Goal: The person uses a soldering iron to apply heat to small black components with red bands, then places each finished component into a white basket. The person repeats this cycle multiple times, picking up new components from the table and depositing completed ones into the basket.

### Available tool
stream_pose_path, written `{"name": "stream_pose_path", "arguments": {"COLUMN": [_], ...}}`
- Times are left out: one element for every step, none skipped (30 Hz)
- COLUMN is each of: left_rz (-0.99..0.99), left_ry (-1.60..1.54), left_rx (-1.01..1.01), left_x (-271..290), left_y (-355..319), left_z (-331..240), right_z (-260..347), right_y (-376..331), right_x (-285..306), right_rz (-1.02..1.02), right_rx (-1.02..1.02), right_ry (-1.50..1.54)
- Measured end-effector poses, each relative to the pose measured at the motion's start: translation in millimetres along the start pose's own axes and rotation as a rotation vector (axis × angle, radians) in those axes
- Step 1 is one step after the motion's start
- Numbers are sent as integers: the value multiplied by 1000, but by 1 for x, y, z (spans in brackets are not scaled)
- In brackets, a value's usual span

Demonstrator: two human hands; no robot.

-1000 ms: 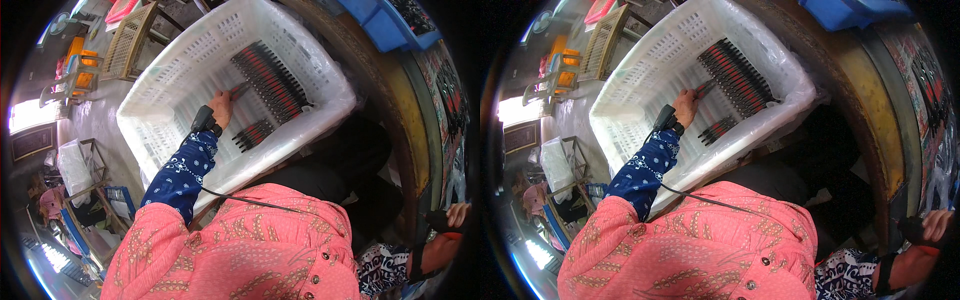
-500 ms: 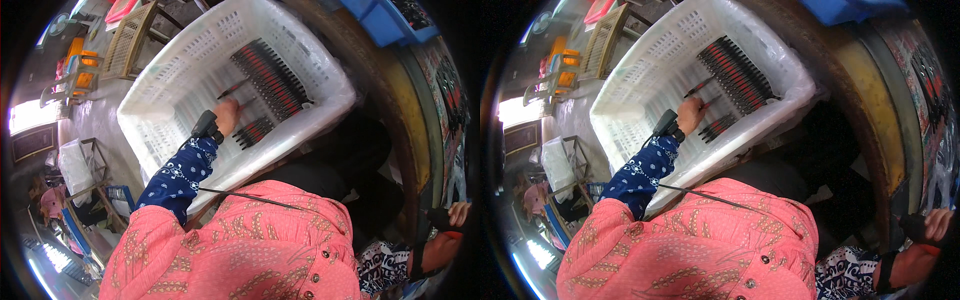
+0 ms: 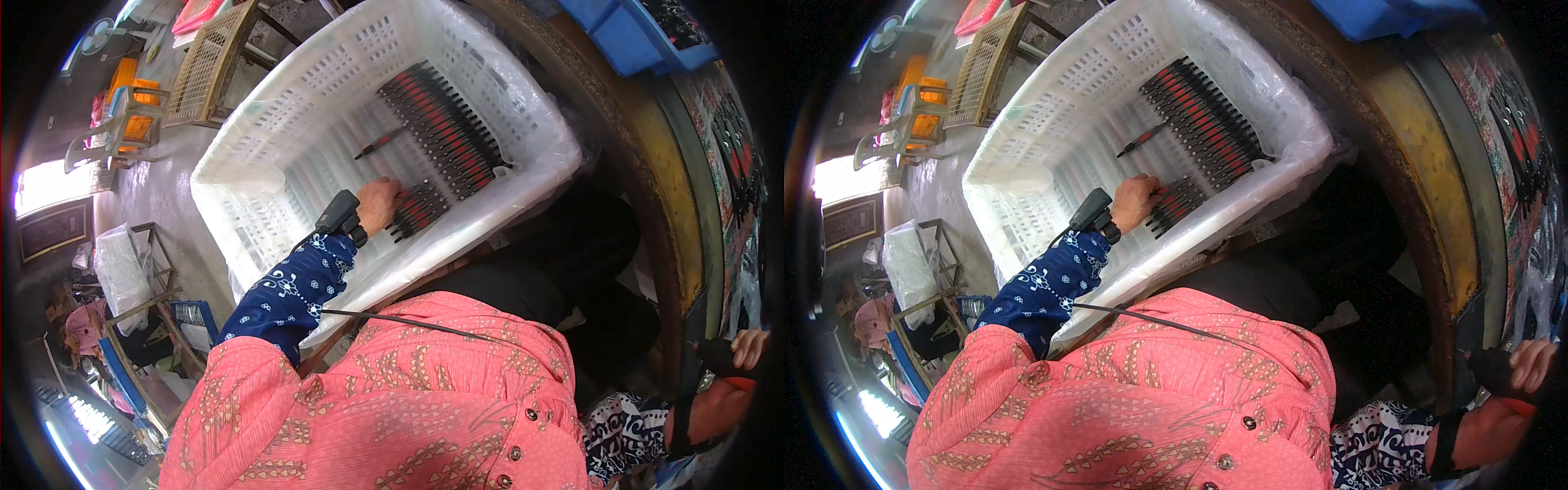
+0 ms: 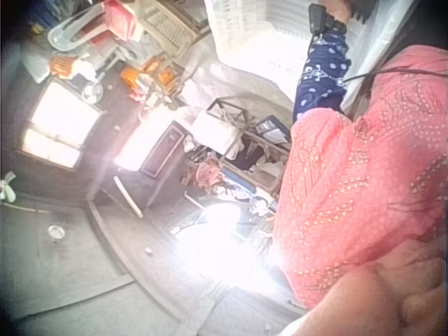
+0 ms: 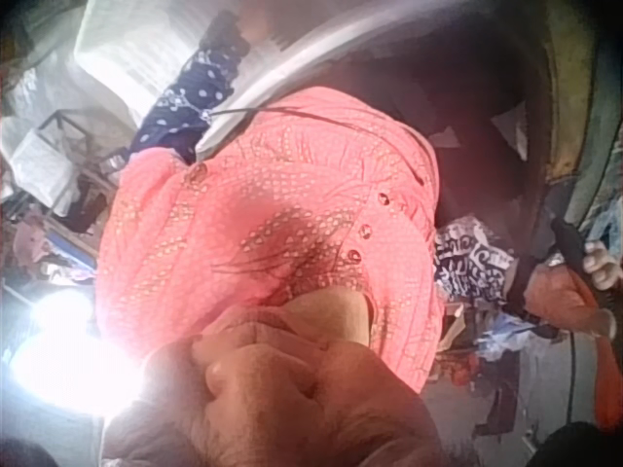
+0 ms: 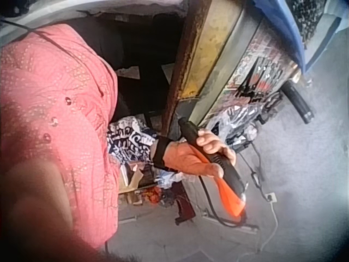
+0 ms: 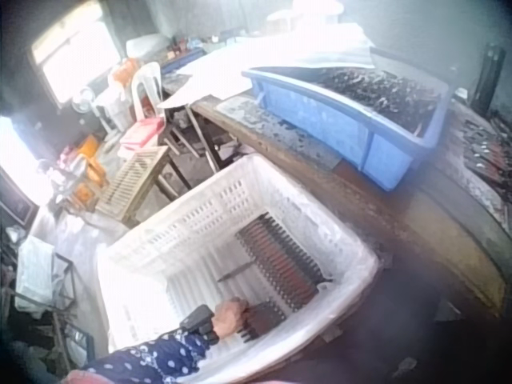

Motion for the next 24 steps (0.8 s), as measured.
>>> {"name": "stream_pose_path", "arguments": {"left_rz": [10,24,24,28,30,17,2,-12,-86,-159,-233,-273,-315,-363,-311,-317,-313,-316,-299,-288,-275,-269,-259,-247], "left_ry": [-12,-22,-43,-61,-78,-75,-72,-67,-67,-66,-71,-44,-21,3,22,28,36,43,49,55,64,68,74,81], "left_rx": [-3,-1,-18,-30,-37,-31,-21,-10,22,52,87,95,107,119,143,137,140,138,144,147,158,159,166,178], "left_x": [0,-2,-1,-2,-2,-2,-2,-1,7,17,27,34,42,52,53,56,57,57,55,53,50,49,47,44], "left_y": [0,0,0,-1,-1,-1,0,1,4,10,15,20,26,32,40,43,46,49,52,55,57,61,64,67], "left_z": [1,3,3,3,3,3,3,4,7,11,14,15,17,20,24,24,24,24,25,27,29,30,32,35], "right_z": [0,0,0,0,0,-1,-1,-1,-1,-1,-1,0,-1,-1,-1,0,0,1,1,1,1,1,1,1], "right_y": [0,0,0,0,0,0,0,0,0,0,0,-1,0,0,-1,-1,-2,-2,-2,-3,-2,-3,-2,-3], "right_x": [0,0,0,0,-1,-1,-1,-1,-2,-1,-1,-2,-2,-2,-2,-2,-2,-1,-1,-1,0,0,0,0], "right_rz": [1,4,3,5,9,9,12,12,12,9,8,11,12,11,11,10,11,6,8,7,6,9,9,9], "right_rx": [1,0,0,2,3,0,0,1,-3,-1,-1,0,1,2,0,2,3,4,4,4,4,6,5,6], "right_ry": [0,1,1,-1,0,3,3,5,6,9,9,10,13,13,16,20,19,19,20,20,21,21,22,22]}}
Point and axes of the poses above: each hand's wrist, its own y-axis towards the middle knuckle, its own x-axis out of the back of the hand, z = x × y, the point moved 9 cm from there along y, towards the middle knuckle, and after that the axes turned 14 degrees about x, right-handed, at the moved point
